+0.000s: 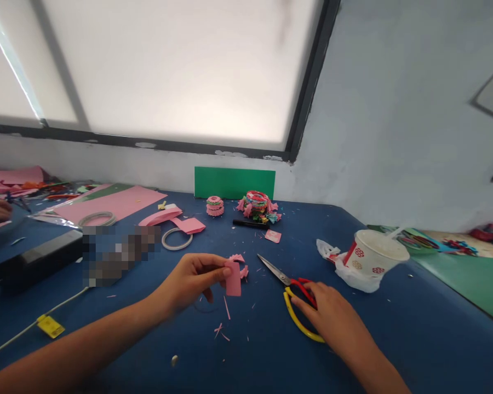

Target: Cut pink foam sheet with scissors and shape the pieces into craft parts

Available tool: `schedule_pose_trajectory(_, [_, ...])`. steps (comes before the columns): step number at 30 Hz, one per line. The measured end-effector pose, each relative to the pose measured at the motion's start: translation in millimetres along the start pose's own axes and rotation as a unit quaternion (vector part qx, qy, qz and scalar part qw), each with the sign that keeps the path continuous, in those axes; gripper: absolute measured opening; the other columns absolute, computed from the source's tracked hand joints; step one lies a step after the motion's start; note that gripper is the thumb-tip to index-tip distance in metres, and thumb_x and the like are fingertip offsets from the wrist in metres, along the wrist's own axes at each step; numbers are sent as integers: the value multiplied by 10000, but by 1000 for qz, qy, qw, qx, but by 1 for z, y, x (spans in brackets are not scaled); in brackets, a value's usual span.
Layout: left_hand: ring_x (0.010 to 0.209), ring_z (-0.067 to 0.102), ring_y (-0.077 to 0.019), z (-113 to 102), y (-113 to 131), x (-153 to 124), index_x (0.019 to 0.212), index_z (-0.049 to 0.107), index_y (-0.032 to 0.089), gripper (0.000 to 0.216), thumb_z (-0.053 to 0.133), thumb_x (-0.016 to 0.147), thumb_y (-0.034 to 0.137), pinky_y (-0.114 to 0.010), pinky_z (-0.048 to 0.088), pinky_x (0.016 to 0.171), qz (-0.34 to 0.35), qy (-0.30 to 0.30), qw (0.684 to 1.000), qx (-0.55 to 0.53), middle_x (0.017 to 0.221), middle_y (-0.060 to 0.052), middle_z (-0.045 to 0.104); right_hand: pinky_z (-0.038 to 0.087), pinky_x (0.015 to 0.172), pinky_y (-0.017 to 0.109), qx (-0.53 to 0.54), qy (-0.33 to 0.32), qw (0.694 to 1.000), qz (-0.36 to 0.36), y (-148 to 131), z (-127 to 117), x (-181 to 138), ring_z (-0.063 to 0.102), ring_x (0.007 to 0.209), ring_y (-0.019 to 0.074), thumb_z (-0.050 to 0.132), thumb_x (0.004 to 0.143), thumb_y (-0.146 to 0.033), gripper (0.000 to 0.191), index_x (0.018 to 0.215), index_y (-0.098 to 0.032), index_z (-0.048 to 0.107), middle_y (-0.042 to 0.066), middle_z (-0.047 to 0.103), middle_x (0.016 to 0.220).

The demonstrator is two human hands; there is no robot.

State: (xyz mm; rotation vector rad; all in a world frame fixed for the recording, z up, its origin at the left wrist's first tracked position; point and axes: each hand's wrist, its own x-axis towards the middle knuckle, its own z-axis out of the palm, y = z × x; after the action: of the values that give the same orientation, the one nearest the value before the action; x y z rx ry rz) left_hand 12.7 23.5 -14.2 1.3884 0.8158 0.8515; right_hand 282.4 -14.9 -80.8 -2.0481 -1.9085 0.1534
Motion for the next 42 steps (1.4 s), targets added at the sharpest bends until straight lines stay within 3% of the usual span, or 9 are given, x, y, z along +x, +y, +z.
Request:
schedule_pose_trajectory(2, [644, 614, -128, 1, -3, 1, 825, 656, 135, 217, 683, 672, 287, -138, 431, 394, -1, 1, 1000, 3, 717, -31, 662, 423, 821, 373, 64, 20, 997, -34, -19, -11, -6, 579, 939, 282, 462, 805, -508, 389, 956, -191, 632, 96, 643, 996])
schedule_pose_trajectory(4, [619, 615, -123, 1, -5, 2, 793, 624, 133, 223, 714, 640, 269, -137, 425, 393, 8, 8, 1000, -2, 718, -31, 668, 447, 770, 319, 184, -54, 979, -75, -48, -25, -11, 599, 873, 231, 445, 829, -513, 364, 919, -218, 638, 56, 655, 939])
schedule_pose_trajectory(7, [528, 578, -95, 2, -5, 2, 677, 567, 129, 214, 732, 617, 250, -151, 437, 395, 32, 24, 999, 3, 646, -9, 645, 464, 667, 252, 336, -155, 920, -127, -90, -40, -12, 607, 793, 184, 483, 830, -486, 345, 1009, -229, 627, 29, 666, 883])
schedule_pose_trajectory(10, [506, 565, -85, 0, -3, 2, 667, 581, 125, 173, 709, 645, 239, -162, 456, 413, 56, 50, 997, 17, 621, 4, 632, 441, 576, 236, 373, -125, 908, -141, -112, -41, -2, 567, 639, 142, 485, 841, -438, 320, 962, -198, 658, 21, 646, 757])
schedule_pose_trajectory(16, [559, 592, -103, -7, -5, 7, 710, 646, 136, 120, 700, 666, 234, -171, 470, 457, 78, 82, 993, 44, 634, -2, 655, 439, 535, 228, 424, -109, 889, -133, -111, -25, 17, 554, 584, 123, 529, 815, -392, 280, 932, -181, 670, 19, 627, 726])
schedule_pose_trajectory(23, [669, 638, -130, -2, -12, 7, 821, 684, 142, 207, 726, 656, 261, -182, 478, 553, 38, 32, 998, 24, 731, -35, 699, 413, 535, 233, 412, -54, 900, -130, -112, -12, 14, 566, 612, 146, 592, 769, -424, 264, 760, -178, 689, 20, 649, 664])
schedule_pose_trajectory(31, [692, 631, -138, -5, -17, 14, 876, 662, 110, 228, 678, 693, 244, -214, 501, 592, -36, 25, 998, -33, 776, -59, 687, 452, 550, 240, 506, -145, 847, -75, -97, 0, 30, 539, 541, 112, 599, 734, -487, 334, 734, -153, 615, -9, 566, 614])
schedule_pose_trajectory(37, [626, 599, -116, -14, -29, 23, 747, 664, 119, 118, 641, 672, 207, -208, 483, 566, -93, 11, 995, 28, 660, -17, 645, 403, 463, 227, 445, -188, 873, -72, -94, 11, 33, 492, 460, 108, 540, 767, -468, 323, 697, -153, 552, -27, 504, 519])
schedule_pose_trajectory(42, [565, 578, -104, -17, -34, 25, 747, 664, 120, 177, 698, 635, 252, -189, 442, 506, -101, -27, 993, 62, 635, -11, 643, 348, 473, 205, 407, -174, 886, -136, -95, 11, 30, 452, 527, 93, 510, 821, -385, 256, 749, -146, 568, -19, 517, 613])
